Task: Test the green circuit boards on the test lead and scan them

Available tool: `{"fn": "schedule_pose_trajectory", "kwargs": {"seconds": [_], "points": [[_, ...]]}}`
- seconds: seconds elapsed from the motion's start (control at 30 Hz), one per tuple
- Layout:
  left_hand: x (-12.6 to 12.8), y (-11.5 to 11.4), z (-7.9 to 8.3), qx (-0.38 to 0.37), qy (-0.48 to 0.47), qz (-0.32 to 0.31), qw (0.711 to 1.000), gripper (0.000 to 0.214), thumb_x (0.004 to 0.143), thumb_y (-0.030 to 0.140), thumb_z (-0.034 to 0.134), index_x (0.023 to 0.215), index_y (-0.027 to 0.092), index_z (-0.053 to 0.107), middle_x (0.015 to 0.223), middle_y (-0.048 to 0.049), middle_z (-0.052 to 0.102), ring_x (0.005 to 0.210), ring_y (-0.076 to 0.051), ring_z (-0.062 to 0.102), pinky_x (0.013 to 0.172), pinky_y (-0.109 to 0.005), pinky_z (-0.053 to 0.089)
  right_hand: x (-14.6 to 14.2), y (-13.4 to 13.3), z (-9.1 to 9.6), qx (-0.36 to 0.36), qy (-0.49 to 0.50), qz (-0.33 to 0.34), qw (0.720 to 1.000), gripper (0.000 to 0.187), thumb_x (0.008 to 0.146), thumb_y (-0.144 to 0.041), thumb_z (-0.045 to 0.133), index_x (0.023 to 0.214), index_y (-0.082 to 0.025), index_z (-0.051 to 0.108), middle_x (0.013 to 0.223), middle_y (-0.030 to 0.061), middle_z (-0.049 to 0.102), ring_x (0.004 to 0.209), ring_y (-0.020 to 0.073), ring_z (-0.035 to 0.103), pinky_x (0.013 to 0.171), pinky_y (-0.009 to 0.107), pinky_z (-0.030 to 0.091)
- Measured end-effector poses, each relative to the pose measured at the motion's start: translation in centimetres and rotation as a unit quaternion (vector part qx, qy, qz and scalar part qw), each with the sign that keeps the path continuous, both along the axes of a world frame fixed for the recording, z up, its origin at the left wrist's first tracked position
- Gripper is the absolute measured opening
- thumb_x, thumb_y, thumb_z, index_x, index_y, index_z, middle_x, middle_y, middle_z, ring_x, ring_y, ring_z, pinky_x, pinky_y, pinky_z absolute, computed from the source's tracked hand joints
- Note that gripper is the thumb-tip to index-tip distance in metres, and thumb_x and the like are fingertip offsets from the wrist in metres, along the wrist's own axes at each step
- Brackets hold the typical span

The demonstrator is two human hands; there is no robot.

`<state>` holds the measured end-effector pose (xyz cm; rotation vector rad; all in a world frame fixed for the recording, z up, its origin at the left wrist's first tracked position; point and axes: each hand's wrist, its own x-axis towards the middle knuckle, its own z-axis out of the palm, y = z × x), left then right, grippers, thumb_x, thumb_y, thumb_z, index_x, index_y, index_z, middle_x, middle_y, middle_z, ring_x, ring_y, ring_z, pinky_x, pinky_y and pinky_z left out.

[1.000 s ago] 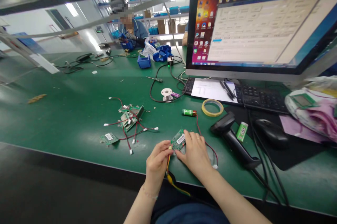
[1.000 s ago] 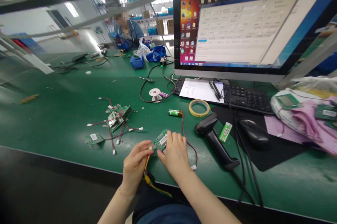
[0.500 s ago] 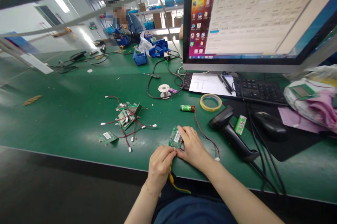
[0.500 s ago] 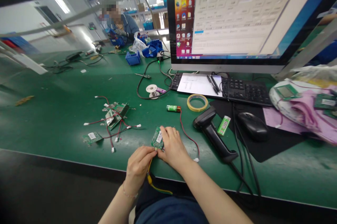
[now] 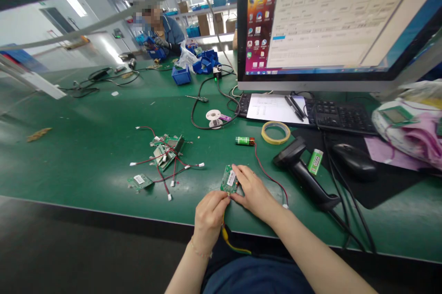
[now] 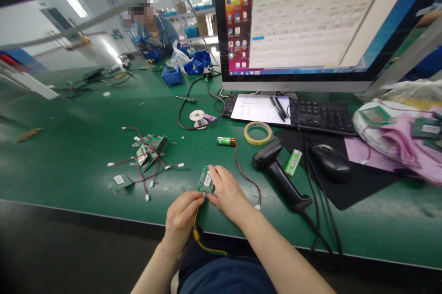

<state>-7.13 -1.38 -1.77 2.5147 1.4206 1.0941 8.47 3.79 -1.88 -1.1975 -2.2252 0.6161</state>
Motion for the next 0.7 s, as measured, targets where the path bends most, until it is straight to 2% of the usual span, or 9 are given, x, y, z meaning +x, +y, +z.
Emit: {"fn": "schedule_pose_trajectory", "kwargs": {"seconds": [0.2,0.37,0.7], "points": [[0.1,0.3,0.4,-0.023,0.006,0.017,1.0,0.01,0.081,0.009,0.05,0.081,0.016,0.057,0.081,-0.0038,0.064,0.076,-0.012,0.058,0.068,-0.024,0.05,0.0,0.1,0.0,-0.002,0.013,0.019,1.0,0.072,0.068,-0.011,0.062,0.132,-0.014,0.029,0.122,0.0155,0.043,0.113,0.0263,0.045,0.095,0.043,0.041],[0.4,0.7,0.8,-0.018,0.035,0.015,0.999,0.009,0.083,0.013,0.048,0.082,0.016,0.056,0.08,-0.0044,0.063,0.074,-0.013,0.058,0.065,-0.025,0.049,-0.2,0.2,0.7,-0.025,-0.009,0.031,0.999,0.07,0.067,-0.005,0.059,0.131,-0.012,0.03,0.121,0.016,0.044,0.11,0.0257,0.048,0.093,0.04,0.044],[0.6,0.8,0.9,-0.052,0.022,0.017,0.998,0.011,0.083,0.012,0.046,0.077,0.016,0.056,0.079,-0.003,0.062,0.073,-0.012,0.056,0.065,-0.024,0.048,-0.3,0.4,1.1,-0.053,-0.02,0.043,0.997,0.067,0.067,-0.003,0.059,0.128,-0.006,0.032,0.121,0.0178,0.042,0.106,0.0254,0.052,0.09,0.037,0.047]]}}
